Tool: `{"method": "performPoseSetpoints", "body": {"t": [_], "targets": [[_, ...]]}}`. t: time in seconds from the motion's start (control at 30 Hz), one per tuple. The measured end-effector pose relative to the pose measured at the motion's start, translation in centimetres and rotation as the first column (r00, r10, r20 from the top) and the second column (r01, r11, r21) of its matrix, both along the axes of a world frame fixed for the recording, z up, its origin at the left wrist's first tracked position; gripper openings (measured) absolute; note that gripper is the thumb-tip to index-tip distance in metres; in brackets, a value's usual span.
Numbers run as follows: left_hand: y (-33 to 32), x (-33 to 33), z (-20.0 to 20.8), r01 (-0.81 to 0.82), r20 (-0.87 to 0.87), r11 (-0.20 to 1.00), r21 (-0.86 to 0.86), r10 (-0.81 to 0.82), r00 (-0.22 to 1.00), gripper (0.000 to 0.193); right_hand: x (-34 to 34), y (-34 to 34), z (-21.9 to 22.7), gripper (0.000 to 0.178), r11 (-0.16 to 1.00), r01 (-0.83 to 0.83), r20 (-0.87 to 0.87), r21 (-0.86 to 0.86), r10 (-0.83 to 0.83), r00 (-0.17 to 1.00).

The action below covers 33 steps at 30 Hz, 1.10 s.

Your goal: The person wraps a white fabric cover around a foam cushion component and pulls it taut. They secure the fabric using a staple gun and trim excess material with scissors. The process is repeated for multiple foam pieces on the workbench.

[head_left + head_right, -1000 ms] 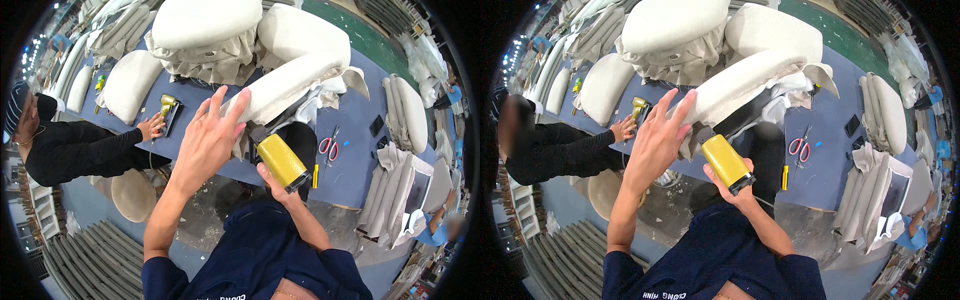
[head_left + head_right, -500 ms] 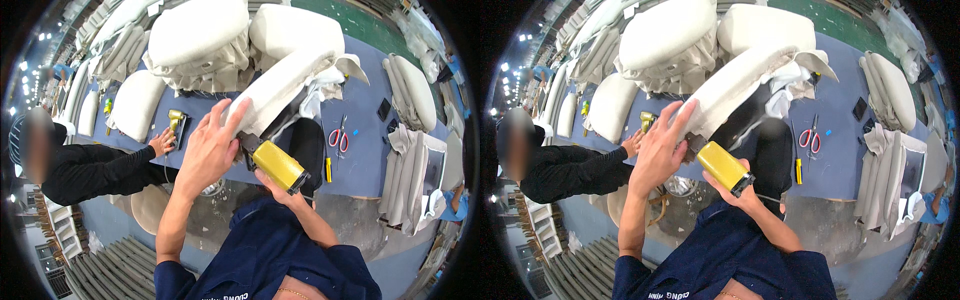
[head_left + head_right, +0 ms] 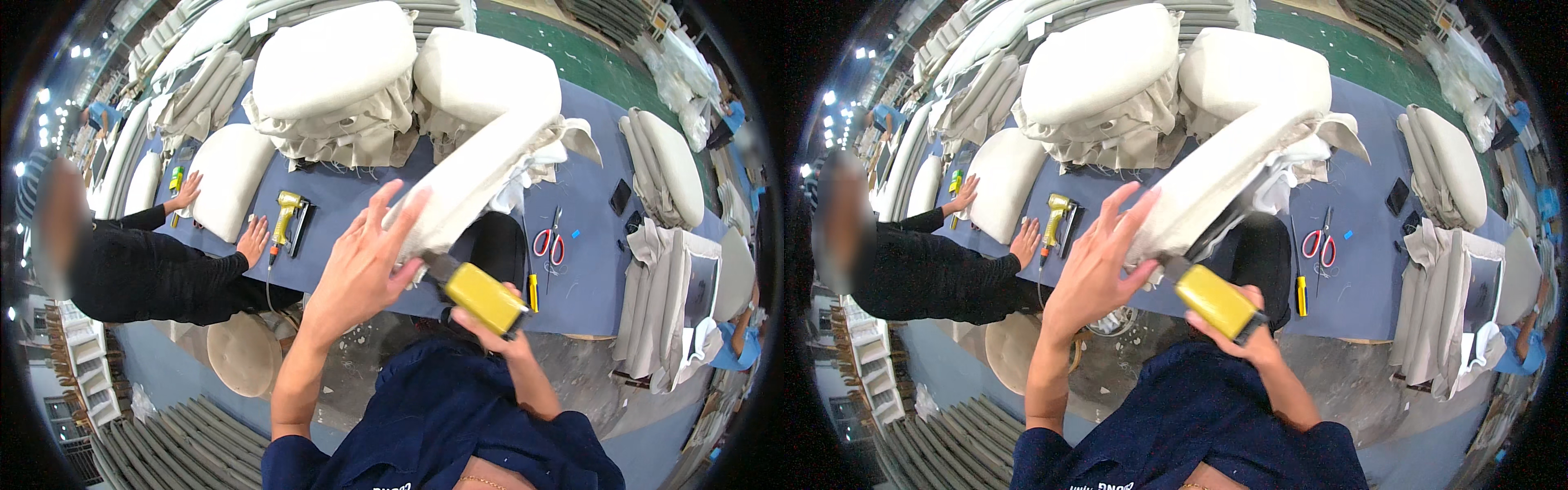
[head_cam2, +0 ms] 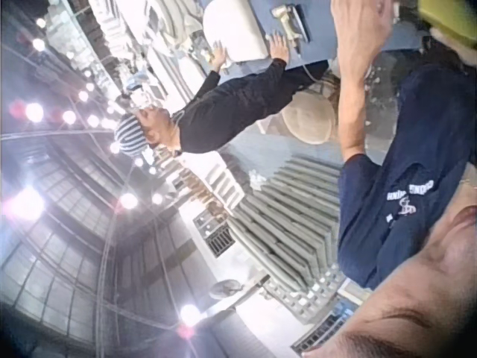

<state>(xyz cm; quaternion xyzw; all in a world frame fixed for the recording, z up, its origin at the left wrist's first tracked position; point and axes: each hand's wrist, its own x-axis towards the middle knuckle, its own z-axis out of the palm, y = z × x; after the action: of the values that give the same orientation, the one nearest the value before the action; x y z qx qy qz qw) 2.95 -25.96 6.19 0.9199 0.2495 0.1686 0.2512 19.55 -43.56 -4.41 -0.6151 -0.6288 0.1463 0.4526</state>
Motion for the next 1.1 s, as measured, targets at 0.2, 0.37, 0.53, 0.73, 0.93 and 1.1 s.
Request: {"method": "performPoseSetpoints", "body": {"t": [0.2, 0.37, 0.53, 0.73, 0.93, 1.1], "targets": [[0.7, 0.8, -4.3, 0.194, 0.459, 0.971, -0.143, -0.108, 0.882, 0.056, 8.3, -9.3, -7.4, 0.057, 0.841, 0.446, -0.068, -0.306, -0.487, 0.871], [-0.7, 3.4, -7.5, 0.183, 0.624, 0.982, -0.035, -0.122, 0.772, 0.048, 16.8, -11.6, -11.1, 0.035, 0.662, 0.565, 0.035, -0.492, -0.633, 0.773], [-2.7, 6.7, -7.7, 0.166, 0.705, 0.986, 0.032, -0.139, 0.695, 0.037, 24.7, -16.3, -20.4, 0.053, 0.498, 0.656, 0.05, -0.568, -0.774, 0.631], [-2.9, 10.6, -7.5, 0.107, 0.715, 0.987, 0.124, -0.163, 0.68, 0.033, 22.1, -14.8, -23.4, 0.045, 0.464, 0.845, 0.516, -0.267, -0.671, 0.532], [-2.2, 13.2, -8.5, -0.126, 0.758, 0.988, 0.088, 0.015, 0.652, 0.049, 15.7, -10.1, -23.4, 0.048, 0.381, 0.573, 0.367, -0.726, -0.49, 0.791], [-1.4, 10.2, -11.8, -0.131, 0.707, 0.976, -0.177, 0.218, 0.672, 0.076, 15.8, -12.0, -27.6, 0.042, 0.612, 0.615, 0.362, -0.496, -0.498, 0.788]]}}
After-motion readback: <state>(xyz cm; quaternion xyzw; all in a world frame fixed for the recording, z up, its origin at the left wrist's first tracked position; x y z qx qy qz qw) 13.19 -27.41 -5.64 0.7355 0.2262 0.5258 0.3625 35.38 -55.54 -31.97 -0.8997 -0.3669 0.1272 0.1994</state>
